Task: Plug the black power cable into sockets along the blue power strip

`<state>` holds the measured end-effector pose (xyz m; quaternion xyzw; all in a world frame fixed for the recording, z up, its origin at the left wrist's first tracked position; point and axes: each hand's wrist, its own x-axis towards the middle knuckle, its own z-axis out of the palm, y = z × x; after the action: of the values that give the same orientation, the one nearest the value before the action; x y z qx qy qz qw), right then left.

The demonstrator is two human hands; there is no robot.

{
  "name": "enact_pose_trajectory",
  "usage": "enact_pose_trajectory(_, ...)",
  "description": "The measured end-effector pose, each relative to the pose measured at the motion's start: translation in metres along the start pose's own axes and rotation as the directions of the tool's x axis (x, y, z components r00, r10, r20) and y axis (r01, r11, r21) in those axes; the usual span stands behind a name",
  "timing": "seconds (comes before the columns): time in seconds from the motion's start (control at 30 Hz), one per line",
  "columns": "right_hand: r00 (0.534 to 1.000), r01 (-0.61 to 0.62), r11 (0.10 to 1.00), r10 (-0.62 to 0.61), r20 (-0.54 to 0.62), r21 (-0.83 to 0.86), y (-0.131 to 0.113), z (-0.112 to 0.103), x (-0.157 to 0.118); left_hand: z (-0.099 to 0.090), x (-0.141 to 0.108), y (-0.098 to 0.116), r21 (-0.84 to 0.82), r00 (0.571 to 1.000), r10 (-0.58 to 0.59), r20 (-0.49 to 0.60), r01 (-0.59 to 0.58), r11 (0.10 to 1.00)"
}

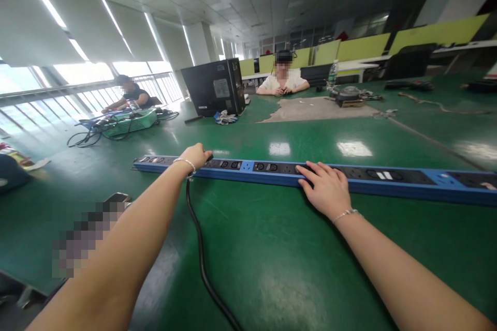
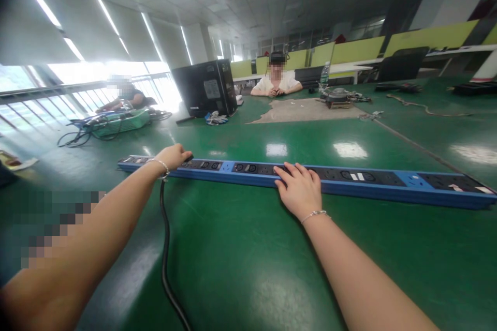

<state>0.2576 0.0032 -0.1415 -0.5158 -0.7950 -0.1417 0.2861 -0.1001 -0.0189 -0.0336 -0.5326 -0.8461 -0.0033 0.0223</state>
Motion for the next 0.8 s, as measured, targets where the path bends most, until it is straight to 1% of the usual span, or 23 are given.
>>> enact_pose_trajectory(0.1,1.0,0.004,1.0,-0.004,0.007,0.005,0.0,-0.001,0.0,0.011,0.001,0.002,-0.008,1.0,-0.003,0.018,0.003,1.0)
enact_pose_trajectory(0.4,1.0,0.001,1.0,-0.001,0.006,0.009,0.0,0.001,0.001,0.023,0.012,0.005,0.0,0.997,-0.007,0.078,0.007,1.0)
enact_pose_trajectory(0.63,1.0,-0.003,1.0,0.003,0.011,0.012,0.0,0.0,0.0,0.024,0.009,0.011,0.004,0.994,0.005,0.106,-0.006,1.0)
enact_pose_trajectory(0.8,1.0,-0.006,1.0,0.005,0.018,0.015,-0.001,-0.001,0.0,0.028,0.002,0.014,-0.001,0.995,-0.014,0.095,0.014,1.0)
